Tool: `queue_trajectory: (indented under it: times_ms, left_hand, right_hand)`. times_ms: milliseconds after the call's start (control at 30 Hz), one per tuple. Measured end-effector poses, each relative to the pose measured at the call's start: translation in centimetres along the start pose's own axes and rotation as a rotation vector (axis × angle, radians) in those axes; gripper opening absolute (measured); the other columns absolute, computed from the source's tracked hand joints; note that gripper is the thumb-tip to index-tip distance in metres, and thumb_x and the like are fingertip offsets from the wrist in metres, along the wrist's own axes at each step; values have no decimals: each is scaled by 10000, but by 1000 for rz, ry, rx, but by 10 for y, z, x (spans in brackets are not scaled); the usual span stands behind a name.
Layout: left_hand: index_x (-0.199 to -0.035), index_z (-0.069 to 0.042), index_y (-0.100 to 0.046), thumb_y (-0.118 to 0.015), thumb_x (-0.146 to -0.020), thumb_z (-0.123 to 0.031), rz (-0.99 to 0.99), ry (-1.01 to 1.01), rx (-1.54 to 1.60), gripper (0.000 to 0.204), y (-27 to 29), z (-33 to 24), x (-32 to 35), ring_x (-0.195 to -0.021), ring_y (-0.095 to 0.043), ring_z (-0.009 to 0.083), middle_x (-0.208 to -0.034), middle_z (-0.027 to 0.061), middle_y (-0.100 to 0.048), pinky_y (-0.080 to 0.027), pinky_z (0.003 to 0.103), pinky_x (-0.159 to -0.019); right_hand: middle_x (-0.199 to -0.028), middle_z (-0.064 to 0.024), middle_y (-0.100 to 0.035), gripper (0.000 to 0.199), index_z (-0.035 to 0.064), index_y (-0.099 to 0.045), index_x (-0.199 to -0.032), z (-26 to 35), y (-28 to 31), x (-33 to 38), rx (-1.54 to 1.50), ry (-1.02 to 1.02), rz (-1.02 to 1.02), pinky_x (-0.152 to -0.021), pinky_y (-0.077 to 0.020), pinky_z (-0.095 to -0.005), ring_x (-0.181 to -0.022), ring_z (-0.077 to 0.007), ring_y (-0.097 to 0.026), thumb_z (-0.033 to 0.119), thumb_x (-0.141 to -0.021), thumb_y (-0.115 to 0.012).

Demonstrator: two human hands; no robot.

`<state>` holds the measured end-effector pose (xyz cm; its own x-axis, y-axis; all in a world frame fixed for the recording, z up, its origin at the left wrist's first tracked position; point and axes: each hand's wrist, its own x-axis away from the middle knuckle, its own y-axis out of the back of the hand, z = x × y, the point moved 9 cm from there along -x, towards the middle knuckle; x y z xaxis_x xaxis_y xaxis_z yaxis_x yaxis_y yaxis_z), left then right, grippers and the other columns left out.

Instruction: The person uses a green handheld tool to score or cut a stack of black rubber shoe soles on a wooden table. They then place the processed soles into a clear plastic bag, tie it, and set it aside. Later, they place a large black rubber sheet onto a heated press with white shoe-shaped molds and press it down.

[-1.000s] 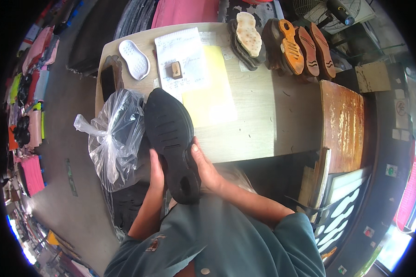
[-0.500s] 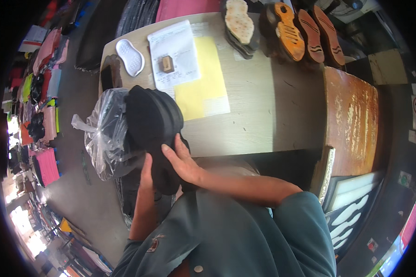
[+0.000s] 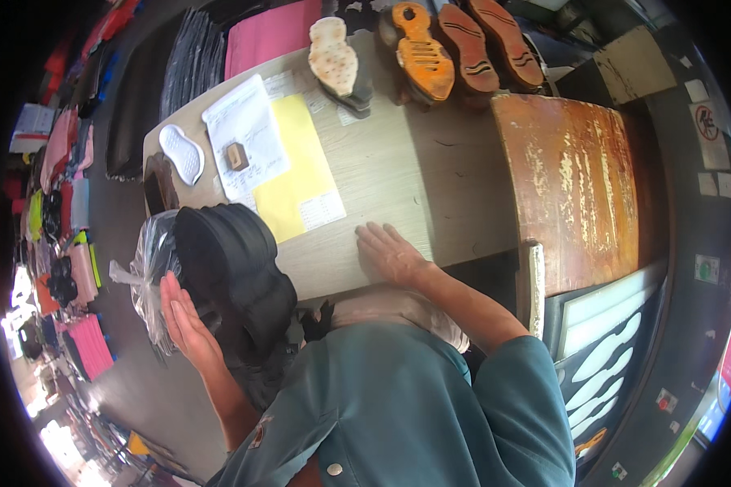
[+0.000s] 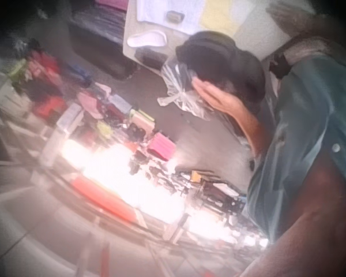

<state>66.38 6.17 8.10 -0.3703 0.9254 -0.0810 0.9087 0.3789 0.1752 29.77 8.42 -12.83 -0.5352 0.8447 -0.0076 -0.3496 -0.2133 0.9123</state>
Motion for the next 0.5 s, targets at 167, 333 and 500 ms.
queue_trajectory:
  times_ms: [167,333,500]
  left_hand:
    - [-1565,88,-407,-364,-1128,-63,213,-183,-113,464,-76,-45,16,-1519,-426,299,-1609,216,-470,-317,431,-1282]
    - [-1446,105,-545,-487,-1066,-27,434,-109,-125,407,-150,-39,36,-1438,-522,303,-1513,214,-563,-380,442,-1228]
    - [-1284,62,-674,-625,-977,-40,663,-312,-277,328,-225,-53,45,-1176,-670,406,-1256,228,-699,-517,460,-1037]
  right_hand:
    - [-1025,-154,-758,312,3,-755,-969,-28,11,51,-78,-165,382,-804,-615,-445,-909,-348,-746,302,-987,-667]
    - [-931,-146,-734,220,69,-744,-1112,-78,187,39,-125,-294,-275,-748,-602,-431,-853,-370,-720,229,-962,-719]
    - [-953,-163,-731,134,7,-722,-1046,-152,405,91,172,-379,-950,-739,-596,-415,-835,-347,-727,5,-913,-740]
